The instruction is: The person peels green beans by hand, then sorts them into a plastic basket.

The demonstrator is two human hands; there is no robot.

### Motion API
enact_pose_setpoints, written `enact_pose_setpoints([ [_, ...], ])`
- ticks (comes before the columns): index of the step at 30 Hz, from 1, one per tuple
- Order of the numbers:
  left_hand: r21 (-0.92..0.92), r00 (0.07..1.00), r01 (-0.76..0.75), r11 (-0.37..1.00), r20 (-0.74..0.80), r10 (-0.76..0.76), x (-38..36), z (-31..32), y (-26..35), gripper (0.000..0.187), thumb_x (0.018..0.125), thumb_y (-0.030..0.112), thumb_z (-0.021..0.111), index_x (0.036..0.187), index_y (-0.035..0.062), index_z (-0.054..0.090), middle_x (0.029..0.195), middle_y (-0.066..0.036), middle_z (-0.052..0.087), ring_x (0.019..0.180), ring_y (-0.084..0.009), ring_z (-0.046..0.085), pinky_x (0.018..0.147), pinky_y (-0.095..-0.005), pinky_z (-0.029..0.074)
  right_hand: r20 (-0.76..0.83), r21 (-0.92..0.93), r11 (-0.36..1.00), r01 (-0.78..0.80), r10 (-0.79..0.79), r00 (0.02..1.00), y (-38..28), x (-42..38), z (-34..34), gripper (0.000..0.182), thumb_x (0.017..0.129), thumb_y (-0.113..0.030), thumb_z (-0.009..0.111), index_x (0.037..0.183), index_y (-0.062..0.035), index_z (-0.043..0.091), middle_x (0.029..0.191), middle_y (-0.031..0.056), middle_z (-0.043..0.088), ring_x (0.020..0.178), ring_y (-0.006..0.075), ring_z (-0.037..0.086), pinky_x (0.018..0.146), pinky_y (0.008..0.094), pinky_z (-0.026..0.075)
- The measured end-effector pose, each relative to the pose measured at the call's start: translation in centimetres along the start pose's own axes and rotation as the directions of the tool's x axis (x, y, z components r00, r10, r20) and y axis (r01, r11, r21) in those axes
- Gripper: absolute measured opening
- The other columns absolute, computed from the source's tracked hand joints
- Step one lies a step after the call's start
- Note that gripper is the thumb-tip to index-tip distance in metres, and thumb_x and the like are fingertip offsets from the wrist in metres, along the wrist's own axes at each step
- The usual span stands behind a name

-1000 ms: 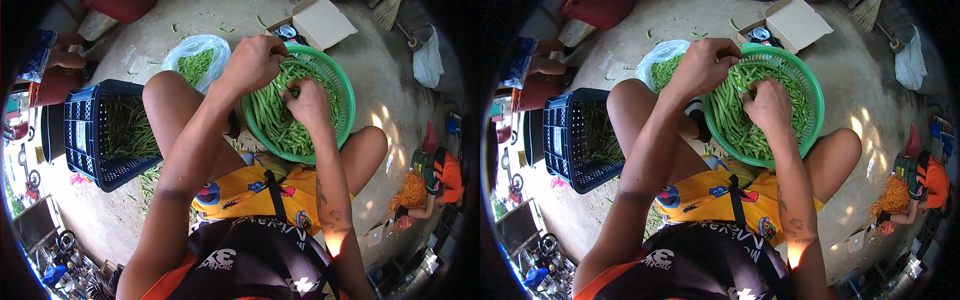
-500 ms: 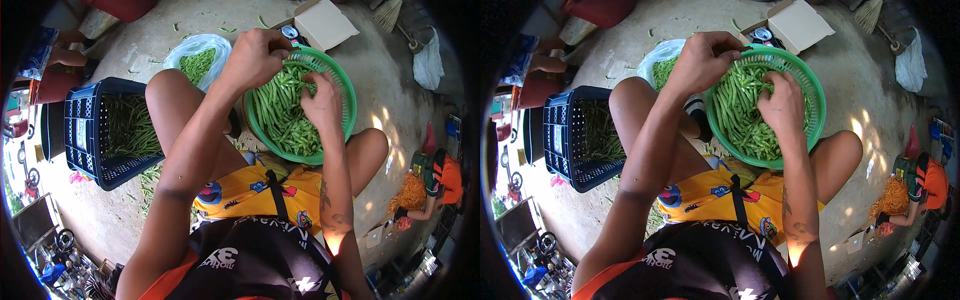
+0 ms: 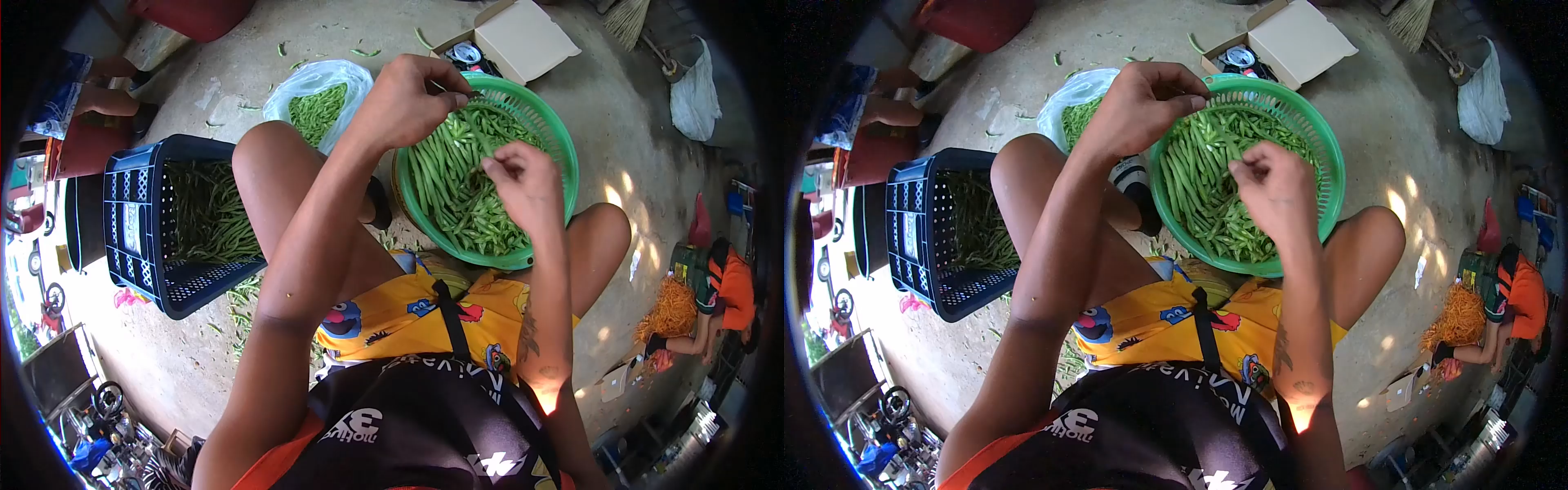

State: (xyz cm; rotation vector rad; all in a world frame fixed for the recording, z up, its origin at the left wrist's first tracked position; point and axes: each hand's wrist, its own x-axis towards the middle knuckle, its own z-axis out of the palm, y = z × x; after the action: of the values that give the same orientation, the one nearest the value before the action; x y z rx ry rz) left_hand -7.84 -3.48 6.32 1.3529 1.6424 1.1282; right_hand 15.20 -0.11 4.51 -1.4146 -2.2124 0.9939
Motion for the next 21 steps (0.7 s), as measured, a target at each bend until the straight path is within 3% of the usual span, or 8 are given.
enact_pose_setpoints([
  [2, -0.117, 0.999, -0.001, 0.993, 0.041, 0.006, 0.3, 0.6, -0.5, 0.021, 0.088, 0.008, 0.075, 0.107, -0.0013, 0.075, 0.091, -0.006, 0.076, 0.085, -0.0106, 0.068, 0.08, -0.0286, 0.054, -0.068, 0.242, 0.968, -0.064, 0.083, 0.994, 0.6, -1.6, -1.5, 0.019, 0.086, -0.01, 0.081, 0.092, 0.0044, 0.07, 0.075, 0.0077, 0.071, 0.066, 0.0082, 0.062, 0.061, 0.0247, 0.049],
  [4, -0.234, 0.997, 0.005, 0.972, 0.081, 0.015, 0.4, 1.9, -0.9, 0.02, 0.088, 0.007, 0.075, 0.106, -0.0019, 0.075, 0.093, -0.006, 0.076, 0.086, -0.0105, 0.069, 0.08, -0.0278, 0.054, -0.129, 0.268, 0.963, -0.038, 0.076, 0.989, 1.3, -3.0, -2.2, 0.018, 0.086, -0.008, 0.081, 0.091, 0.0049, 0.069, 0.075, 0.0062, 0.07, 0.066, 0.0071, 0.06, 0.06, 0.0237, 0.048],
  [6, -0.406, 0.974, 0.088, 0.91, 0.227, 0.007, 0.4, 3.5, -0.8, 0.021, 0.085, 0.004, 0.076, 0.106, -0.0026, 0.075, 0.093, -0.005, 0.075, 0.086, -0.0114, 0.069, 0.082, -0.0274, 0.055, -0.175, 0.354, 0.935, -0.02, 0.087, 0.981, 1.6, -4.4, -2.9, 0.016, 0.086, -0.003, 0.08, 0.091, 0.0048, 0.067, 0.078, 0.0034, 0.068, 0.067, 0.0055, 0.057, 0.06, 0.0214, 0.046],
  [12, -0.435, 0.848, 0.239, 0.868, 0.528, 0.032, 0.2, 7.9, -0.5, 0.029, 0.082, 0.001, 0.077, 0.111, -0.0029, 0.074, 0.09, -0.005, 0.073, 0.084, -0.0111, 0.068, 0.081, -0.0252, 0.055, -0.122, 0.505, 0.862, -0.051, 0.13, 0.984, 2.5, -7.3, -3.6, 0.014, 0.089, -0.001, 0.078, 0.095, 0.0045, 0.068, 0.082, 0.0026, 0.069, 0.072, 0.0039, 0.059, 0.064, 0.0192, 0.047],
  [15, -0.398, 0.834, 0.234, 0.887, 0.552, 0.028, 0.2, 8.5, -0.6, 0.028, 0.082, 0.001, 0.077, 0.11, -0.003, 0.074, 0.09, -0.005, 0.073, 0.083, -0.0108, 0.068, 0.08, -0.0249, 0.055, -0.072, 0.615, 0.784, -0.088, 0.166, 0.983, 3.3, -8.6, -4.0, 0.014, 0.091, 0.001, 0.075, 0.102, 0.0052, 0.068, 0.088, 0.0033, 0.07, 0.078, 0.0052, 0.063, 0.07, 0.0196, 0.051],
  [17, -0.454, 0.843, 0.27, 0.849, 0.538, 0.02, 0.0, 9.4, -0.5, 0.027, 0.076, -0.001, 0.078, 0.103, -0.0024, 0.077, 0.085, -0.006, 0.074, 0.08, -0.0121, 0.068, 0.077, -0.0266, 0.054, -0.028, 0.706, 0.699, -0.11, 0.183, 0.983, 4.0, -9.2, -4.0, 0.014, 0.091, 0.003, 0.074, 0.104, 0.0057, 0.068, 0.092, 0.0047, 0.071, 0.082, 0.0061, 0.064, 0.075, 0.0197, 0.052],
  [19, -0.469, 0.8, 0.352, 0.81, 0.6, 0.0, -0.1, 9.9, -0.3, 0.026, 0.075, -0.002, 0.077, 0.102, -0.0018, 0.078, 0.085, -0.007, 0.074, 0.079, -0.0132, 0.068, 0.077, -0.0271, 0.055, -0.037, 0.725, 0.68, -0.107, 0.194, 0.98, 4.4, -9.6, -3.8, 0.014, 0.091, 0.004, 0.074, 0.104, 0.0058, 0.068, 0.093, 0.005, 0.071, 0.083, 0.0066, 0.064, 0.076, 0.0198, 0.052],
  [21, -0.458, 0.824, 0.327, 0.827, 0.566, -0.013, 0.3, 9.6, -0.9, 0.027, 0.075, -0.002, 0.076, 0.102, -0.0024, 0.077, 0.085, -0.008, 0.074, 0.08, -0.014, 0.069, 0.076, -0.0274, 0.055, -0.04, 0.743, 0.661, -0.107, 0.204, 0.978, 4.7, -9.8, -3.8, 0.015, 0.091, 0.004, 0.074, 0.105, 0.0058, 0.068, 0.093, 0.0054, 0.071, 0.084, 0.0071, 0.065, 0.077, 0.0198, 0.052],
])
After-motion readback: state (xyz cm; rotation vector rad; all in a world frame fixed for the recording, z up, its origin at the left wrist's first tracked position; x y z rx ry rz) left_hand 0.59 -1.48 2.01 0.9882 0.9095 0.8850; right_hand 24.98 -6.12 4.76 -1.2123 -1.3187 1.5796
